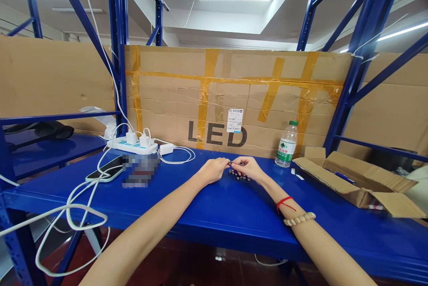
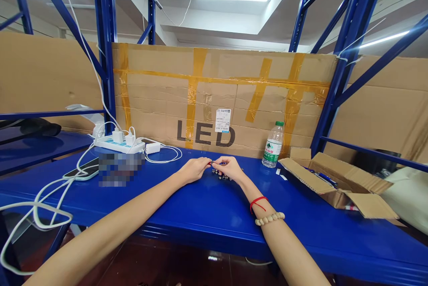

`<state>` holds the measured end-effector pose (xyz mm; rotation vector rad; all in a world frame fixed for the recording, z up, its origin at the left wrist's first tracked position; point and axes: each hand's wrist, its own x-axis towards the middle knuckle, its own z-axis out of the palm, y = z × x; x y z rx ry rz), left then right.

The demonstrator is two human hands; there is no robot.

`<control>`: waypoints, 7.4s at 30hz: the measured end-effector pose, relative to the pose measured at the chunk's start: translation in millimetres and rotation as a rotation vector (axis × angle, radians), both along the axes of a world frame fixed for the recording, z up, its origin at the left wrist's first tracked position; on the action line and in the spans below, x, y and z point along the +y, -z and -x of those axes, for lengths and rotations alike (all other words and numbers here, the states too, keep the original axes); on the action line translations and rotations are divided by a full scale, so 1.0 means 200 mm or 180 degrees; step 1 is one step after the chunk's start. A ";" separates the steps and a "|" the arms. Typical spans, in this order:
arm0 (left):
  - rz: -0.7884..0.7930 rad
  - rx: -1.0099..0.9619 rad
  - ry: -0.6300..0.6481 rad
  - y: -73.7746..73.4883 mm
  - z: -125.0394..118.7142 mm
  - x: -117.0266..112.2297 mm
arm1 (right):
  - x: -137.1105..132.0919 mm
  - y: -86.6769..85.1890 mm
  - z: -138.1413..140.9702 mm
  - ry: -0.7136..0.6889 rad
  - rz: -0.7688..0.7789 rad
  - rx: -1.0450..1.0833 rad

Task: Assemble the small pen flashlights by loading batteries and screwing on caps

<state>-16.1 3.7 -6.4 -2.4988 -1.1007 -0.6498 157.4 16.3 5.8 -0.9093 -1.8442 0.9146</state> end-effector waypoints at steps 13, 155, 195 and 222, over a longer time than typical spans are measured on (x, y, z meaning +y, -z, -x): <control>-0.0426 0.0157 -0.0168 0.01 0.00 0.01 | 0.00 0.00 0.02 0.0161 0.0089 -0.0087; 0.0725 -0.0084 -0.1024 -0.06 -0.07 -0.04 | 0.16 0.06 -0.22 0.2212 -0.0020 -0.2022; 0.0730 -0.0041 -0.0858 -0.03 -0.06 -0.03 | 0.08 0.02 -0.16 0.2543 -0.0177 -0.1883; 0.0681 0.0001 -0.0799 -0.04 -0.06 -0.04 | 0.11 0.05 -0.15 0.2617 -0.0763 -0.1458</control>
